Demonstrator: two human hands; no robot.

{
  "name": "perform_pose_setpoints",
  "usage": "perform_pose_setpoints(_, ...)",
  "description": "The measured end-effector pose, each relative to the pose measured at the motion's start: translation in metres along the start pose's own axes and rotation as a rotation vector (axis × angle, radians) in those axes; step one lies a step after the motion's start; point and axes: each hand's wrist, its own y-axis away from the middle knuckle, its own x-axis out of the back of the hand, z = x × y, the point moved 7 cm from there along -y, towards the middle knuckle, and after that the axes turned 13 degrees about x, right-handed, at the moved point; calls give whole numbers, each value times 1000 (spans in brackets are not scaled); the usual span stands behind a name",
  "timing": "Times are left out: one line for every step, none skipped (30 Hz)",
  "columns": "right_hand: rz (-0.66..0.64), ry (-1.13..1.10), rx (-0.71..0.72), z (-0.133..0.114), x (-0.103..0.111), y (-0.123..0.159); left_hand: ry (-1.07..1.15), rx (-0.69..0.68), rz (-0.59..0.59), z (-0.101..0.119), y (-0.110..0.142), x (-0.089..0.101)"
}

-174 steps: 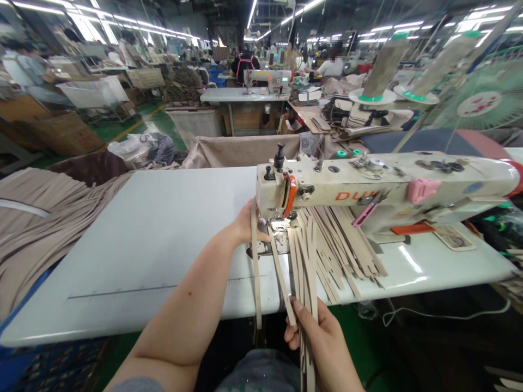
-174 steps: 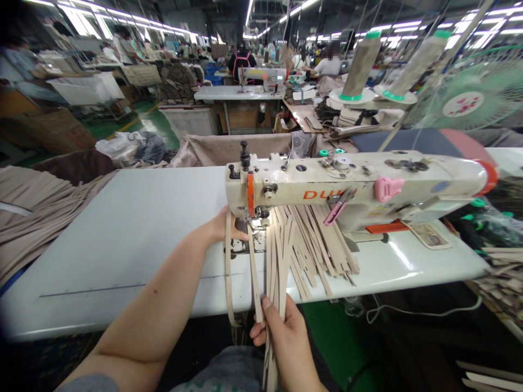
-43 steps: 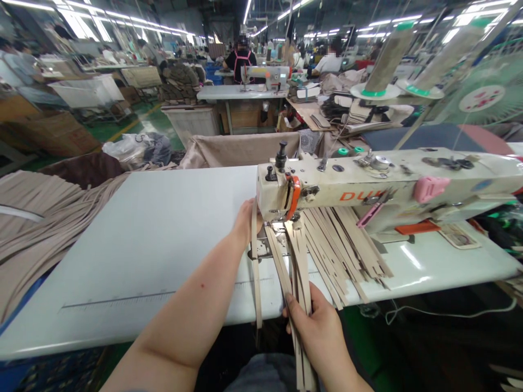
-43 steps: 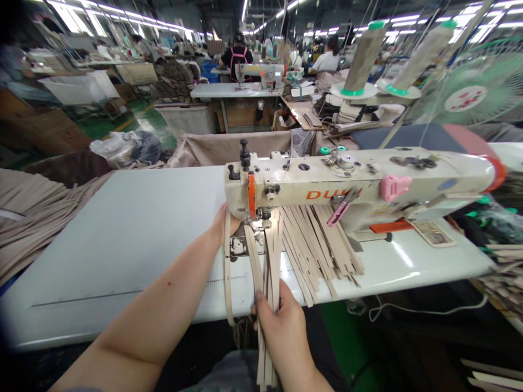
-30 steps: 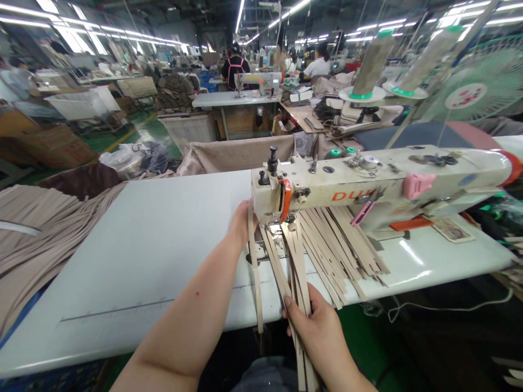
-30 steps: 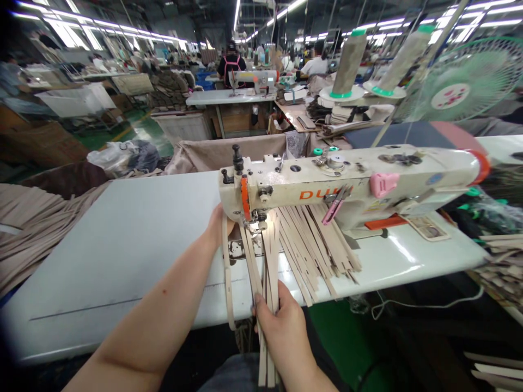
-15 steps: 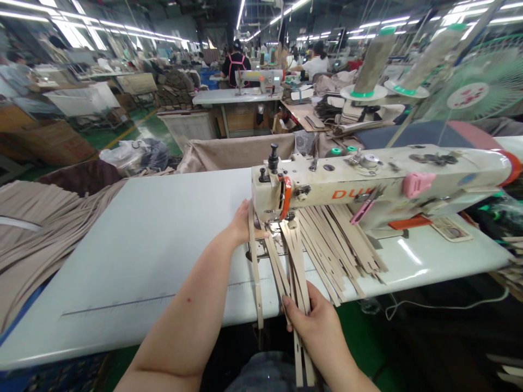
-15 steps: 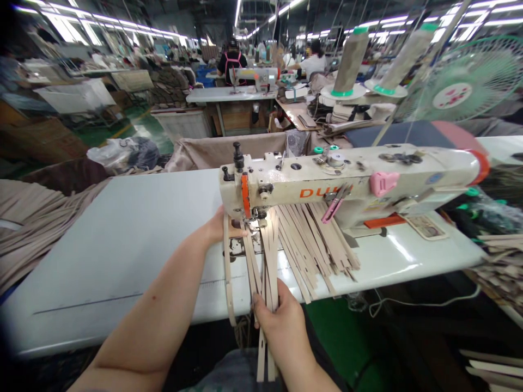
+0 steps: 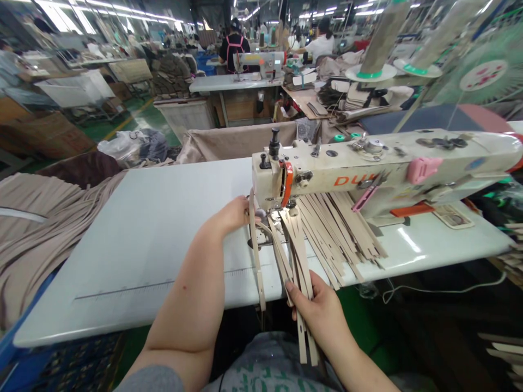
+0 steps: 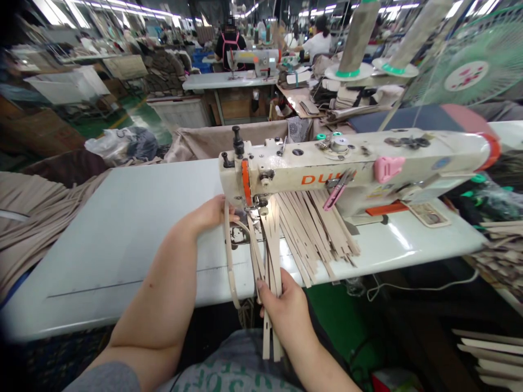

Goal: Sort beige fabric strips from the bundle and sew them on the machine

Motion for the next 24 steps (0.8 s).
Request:
perform_pose_setpoints(-3, -1, 3, 0, 0, 0, -42, 13, -49, -2, 2, -1)
perform_pose_setpoints(-5, -2, 4, 0, 1, 0, -81, 24, -103, -4, 5, -1)
perform_pose_setpoints(-7, -8, 3, 0, 1, 1, -107, 29, -163, -5, 9, -1)
perform_pose_setpoints(-11, -17, -2, 0, 1, 1, -116, 22, -229, -5, 14, -1)
perform_pose_setpoints(-12, -29, -8, 1, 1, 1, -113, 5, -307, -3, 19, -1)
perform_pose_setpoints(-13, -44, -14, 2, 2, 2, -100, -19, -393, -1, 26, -2)
perform_pose_setpoints(-10, -61, -18, 3, 2, 3, -78, -46, -482, 2, 33, -3)
perform_pose_setpoints(-8, -78, -23, 4, 2, 3, -50, -76, -567, 6, 40, -5)
perform_pose_setpoints(-6, -96, -29, 5, 3, 4, -19, -104, -641, 9, 46, -7)
perform_pose_setpoints(-5, -113, -36, 6, 3, 5, 9, -129, -703, 13, 52, -8)
perform_pose_setpoints(-11, -129, -44, 8, 2, 6, 33, -155, -753, 16, 56, -11)
perform_pose_setpoints(-19, -146, -53, 9, 1, 6, 49, -178, -789, 18, 59, -14)
perform_pose_setpoints(-29, -166, -65, 11, -1, 7, 57, -196, -809, 20, 60, -16)
perform_pose_setpoints(-43, -188, -78, 12, -2, 8, 53, -207, -820, 21, 59, -20)
perform_pose_setpoints(-54, -209, -88, 12, -4, 9, 38, -210, -823, 21, 57, -23)
perform_pose_setpoints(-63, -228, -92, 12, -5, 9, 17, -206, -822, 20, 54, -26)
perform_pose_setpoints(-71, -242, -92, 11, -6, 10, -3, -201, -822, 19, 52, -30)
perform_pose_setpoints(-77, -250, -86, 10, -7, 11, -15, -200, -824, 19, 49, -33)
perform_pose_setpoints(-80, -253, -77, 9, -7, 11, -16, -206, -829, 20, 48, -35)
perform_pose_setpoints(-85, -256, -73, 9, -7, 12, -5, -216, -832, 22, 47, -37)
perform_pose_setpoints(-91, -263, -78, 11, -7, 14, 14, -221, -829, 23, 46, -38)
perform_pose_setpoints(-97, -273, -92, 14, -7, 15, 41, -218, -822, 25, 45, -39)
perform_pose_setpoints(-101, -286, -109, 18, -7, 17, 67, -208, -810, 26, 44, -39)
perform_pose_setpoints(-107, -299, -125, 23, -7, 19, 89, -195, -785, 26, 42, -39)
